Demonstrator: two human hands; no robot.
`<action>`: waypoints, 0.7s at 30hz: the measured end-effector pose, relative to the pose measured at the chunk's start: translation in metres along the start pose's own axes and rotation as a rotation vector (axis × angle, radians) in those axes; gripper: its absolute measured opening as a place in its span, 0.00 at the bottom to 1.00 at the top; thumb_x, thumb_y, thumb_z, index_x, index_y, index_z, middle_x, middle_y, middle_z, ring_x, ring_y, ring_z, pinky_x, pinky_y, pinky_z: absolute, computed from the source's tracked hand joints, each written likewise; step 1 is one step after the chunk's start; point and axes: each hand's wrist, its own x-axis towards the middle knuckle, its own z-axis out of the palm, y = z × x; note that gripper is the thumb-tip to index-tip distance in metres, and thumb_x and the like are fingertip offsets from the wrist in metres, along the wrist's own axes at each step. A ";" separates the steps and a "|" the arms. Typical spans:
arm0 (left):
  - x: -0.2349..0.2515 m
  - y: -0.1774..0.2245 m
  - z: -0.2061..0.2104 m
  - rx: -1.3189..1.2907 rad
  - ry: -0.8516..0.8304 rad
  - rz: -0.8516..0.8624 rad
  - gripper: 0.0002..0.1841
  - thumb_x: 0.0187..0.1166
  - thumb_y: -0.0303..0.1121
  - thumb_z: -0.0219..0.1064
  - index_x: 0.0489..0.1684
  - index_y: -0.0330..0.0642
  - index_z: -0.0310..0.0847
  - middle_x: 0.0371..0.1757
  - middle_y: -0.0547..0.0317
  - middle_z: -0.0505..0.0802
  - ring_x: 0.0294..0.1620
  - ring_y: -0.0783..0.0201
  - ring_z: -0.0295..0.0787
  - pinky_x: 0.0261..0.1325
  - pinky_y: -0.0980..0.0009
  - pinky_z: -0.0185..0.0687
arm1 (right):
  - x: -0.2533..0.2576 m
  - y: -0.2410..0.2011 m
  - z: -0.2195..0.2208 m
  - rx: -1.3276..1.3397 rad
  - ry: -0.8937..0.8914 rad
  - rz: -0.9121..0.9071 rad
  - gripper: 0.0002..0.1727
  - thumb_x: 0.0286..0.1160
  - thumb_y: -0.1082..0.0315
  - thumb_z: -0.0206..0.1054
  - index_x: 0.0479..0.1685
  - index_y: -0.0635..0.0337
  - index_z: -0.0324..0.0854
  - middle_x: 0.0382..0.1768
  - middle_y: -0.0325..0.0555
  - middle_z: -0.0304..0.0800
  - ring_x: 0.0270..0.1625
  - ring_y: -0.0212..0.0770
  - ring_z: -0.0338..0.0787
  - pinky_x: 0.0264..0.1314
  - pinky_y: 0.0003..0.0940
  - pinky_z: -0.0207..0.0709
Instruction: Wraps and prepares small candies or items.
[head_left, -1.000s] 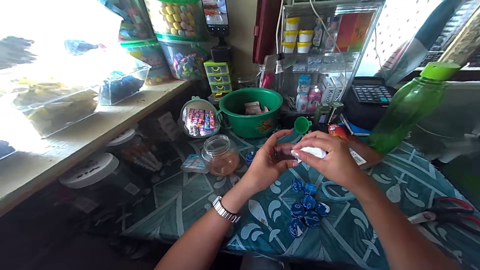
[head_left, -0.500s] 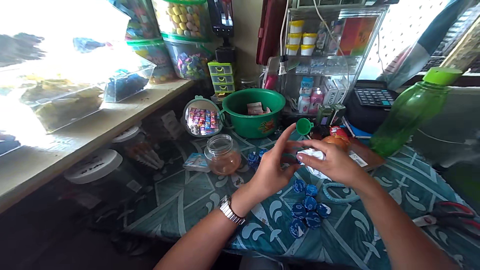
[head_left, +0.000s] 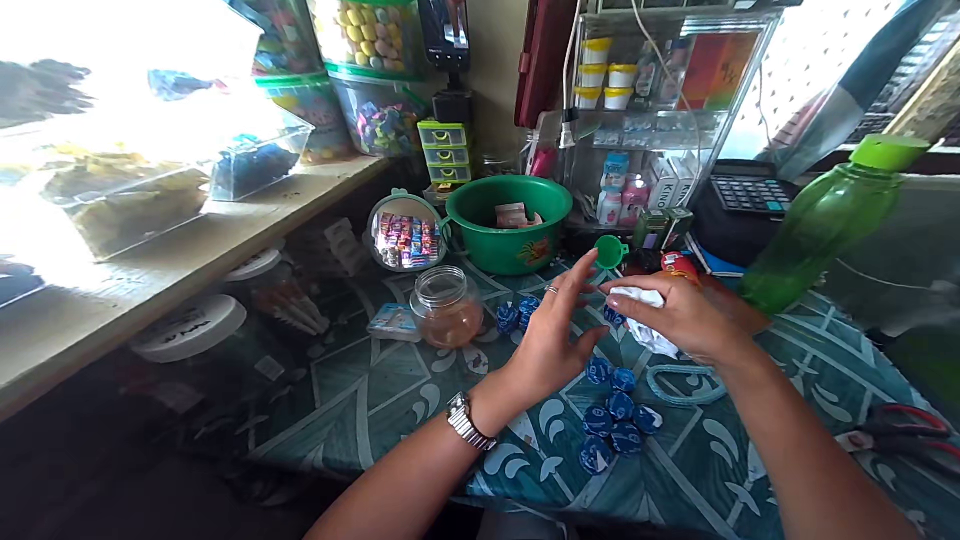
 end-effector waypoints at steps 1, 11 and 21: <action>0.000 0.002 -0.001 -0.047 -0.017 -0.096 0.45 0.74 0.26 0.75 0.92 0.40 0.50 0.76 0.41 0.79 0.66 0.58 0.86 0.65 0.62 0.86 | 0.000 0.000 0.000 -0.003 0.048 -0.031 0.14 0.78 0.66 0.72 0.58 0.61 0.88 0.40 0.41 0.92 0.37 0.27 0.89 0.43 0.24 0.84; 0.013 0.025 -0.016 -1.012 0.011 -0.912 0.14 0.88 0.20 0.55 0.69 0.35 0.71 0.47 0.51 0.94 0.46 0.61 0.96 0.56 0.68 0.92 | 0.001 0.010 0.012 -0.196 0.280 -0.374 0.08 0.71 0.66 0.77 0.43 0.60 0.91 0.32 0.37 0.92 0.29 0.22 0.86 0.35 0.20 0.83; 0.010 0.020 -0.011 -1.102 0.166 -0.882 0.05 0.85 0.20 0.60 0.47 0.35 0.81 0.44 0.52 0.94 0.43 0.64 0.95 0.56 0.71 0.91 | -0.005 0.006 0.017 -0.339 0.168 -0.487 0.16 0.79 0.62 0.69 0.62 0.57 0.89 0.53 0.42 0.92 0.47 0.26 0.90 0.49 0.21 0.84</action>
